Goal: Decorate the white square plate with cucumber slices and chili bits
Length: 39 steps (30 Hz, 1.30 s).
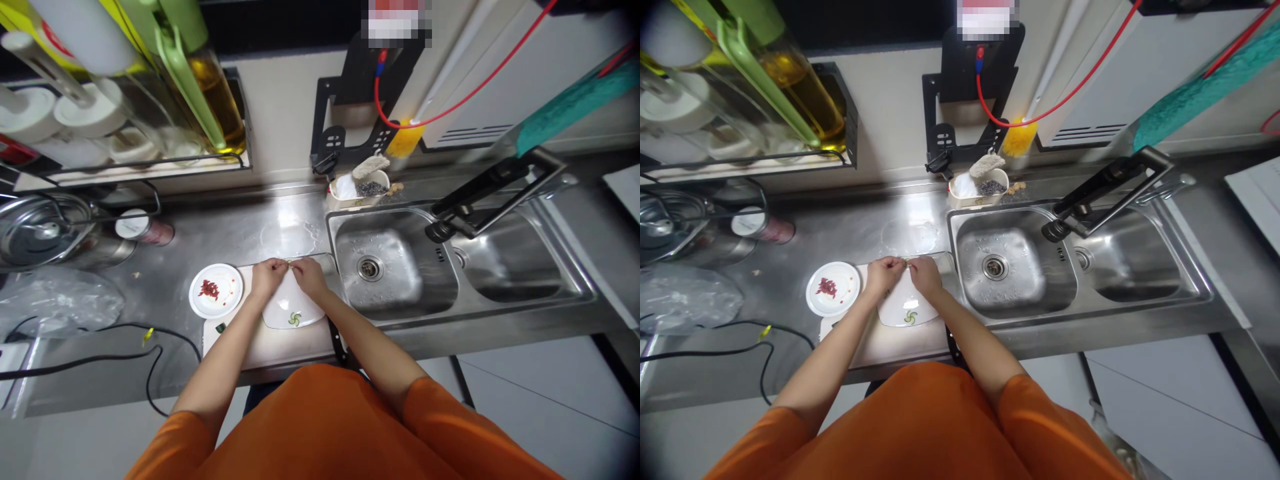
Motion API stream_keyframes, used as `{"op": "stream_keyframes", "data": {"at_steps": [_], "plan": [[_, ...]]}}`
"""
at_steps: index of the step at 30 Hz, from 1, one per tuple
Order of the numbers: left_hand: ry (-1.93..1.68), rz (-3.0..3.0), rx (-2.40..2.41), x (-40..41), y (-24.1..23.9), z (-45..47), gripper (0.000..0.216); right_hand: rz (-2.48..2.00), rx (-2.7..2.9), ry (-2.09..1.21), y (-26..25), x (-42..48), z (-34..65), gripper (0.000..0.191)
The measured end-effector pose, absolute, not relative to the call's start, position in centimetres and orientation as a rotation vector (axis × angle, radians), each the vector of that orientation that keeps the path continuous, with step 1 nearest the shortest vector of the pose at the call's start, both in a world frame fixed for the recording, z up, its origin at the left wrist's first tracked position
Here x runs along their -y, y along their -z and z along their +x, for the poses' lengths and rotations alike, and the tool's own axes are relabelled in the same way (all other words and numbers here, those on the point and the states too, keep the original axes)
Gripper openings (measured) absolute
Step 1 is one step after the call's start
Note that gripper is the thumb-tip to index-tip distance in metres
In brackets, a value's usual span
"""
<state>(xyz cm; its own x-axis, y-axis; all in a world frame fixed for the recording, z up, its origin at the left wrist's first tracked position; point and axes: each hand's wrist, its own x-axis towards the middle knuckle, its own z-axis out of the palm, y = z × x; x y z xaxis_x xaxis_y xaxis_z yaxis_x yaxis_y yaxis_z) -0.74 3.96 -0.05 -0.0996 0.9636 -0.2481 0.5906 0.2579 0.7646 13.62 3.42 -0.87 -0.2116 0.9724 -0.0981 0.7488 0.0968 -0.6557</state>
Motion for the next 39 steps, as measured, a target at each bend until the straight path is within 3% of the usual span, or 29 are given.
{"op": "stream_keyframes", "data": {"at_steps": [39], "plan": [[-0.577,1.459,-1.785,-4.06,-0.11,-0.99,0.021,-1.701,2.035,-0.854,0.65,-3.59,13.65,0.025]]}}
